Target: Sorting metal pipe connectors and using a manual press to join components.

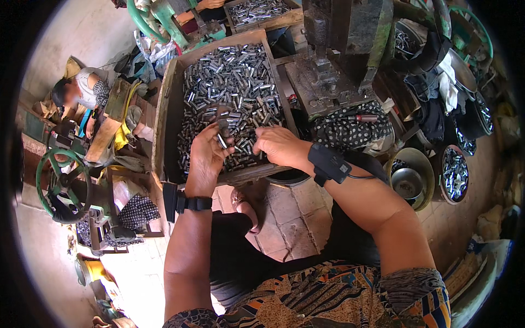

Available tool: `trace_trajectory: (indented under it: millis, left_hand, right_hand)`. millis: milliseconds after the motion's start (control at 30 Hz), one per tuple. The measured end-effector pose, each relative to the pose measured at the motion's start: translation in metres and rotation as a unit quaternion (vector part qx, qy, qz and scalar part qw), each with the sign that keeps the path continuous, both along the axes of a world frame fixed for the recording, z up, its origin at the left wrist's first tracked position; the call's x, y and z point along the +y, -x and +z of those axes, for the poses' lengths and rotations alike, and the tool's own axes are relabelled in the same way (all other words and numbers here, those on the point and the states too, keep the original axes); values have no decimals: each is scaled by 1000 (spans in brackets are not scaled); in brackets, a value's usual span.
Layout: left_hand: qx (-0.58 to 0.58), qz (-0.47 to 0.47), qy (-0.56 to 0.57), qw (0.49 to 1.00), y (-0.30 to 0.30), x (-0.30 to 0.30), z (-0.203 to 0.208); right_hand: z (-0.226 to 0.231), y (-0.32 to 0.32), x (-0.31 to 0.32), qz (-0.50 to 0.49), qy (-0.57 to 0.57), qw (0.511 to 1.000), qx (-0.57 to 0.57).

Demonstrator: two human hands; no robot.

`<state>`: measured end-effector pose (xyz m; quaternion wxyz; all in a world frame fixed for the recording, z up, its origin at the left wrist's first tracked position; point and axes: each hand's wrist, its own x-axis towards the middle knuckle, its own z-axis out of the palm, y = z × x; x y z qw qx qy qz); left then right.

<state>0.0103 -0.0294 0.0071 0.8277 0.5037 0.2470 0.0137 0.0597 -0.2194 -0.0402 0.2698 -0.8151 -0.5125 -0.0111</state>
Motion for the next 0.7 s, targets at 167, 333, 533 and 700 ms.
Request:
trace_trajectory:
  millis: [167, 333, 533, 700]
  left_hand:
    - [-13, -45, -284, 958, -10, 13, -11]
    - [-65, -109, -656, 744, -14, 10, -30]
    - [-18, -206, -758, 619, -7, -15, -22]
    - [-36, -198, -775, 599, -6, -13, -30]
  right_hand:
    - [0, -1, 1, 17, -16, 998, -57]
    - [-3, 0, 0, -11, -25, 999, -35]
    - [8, -1, -11, -94, -92, 982, 138]
    - [7, 3, -15, -104, -196, 927, 303]
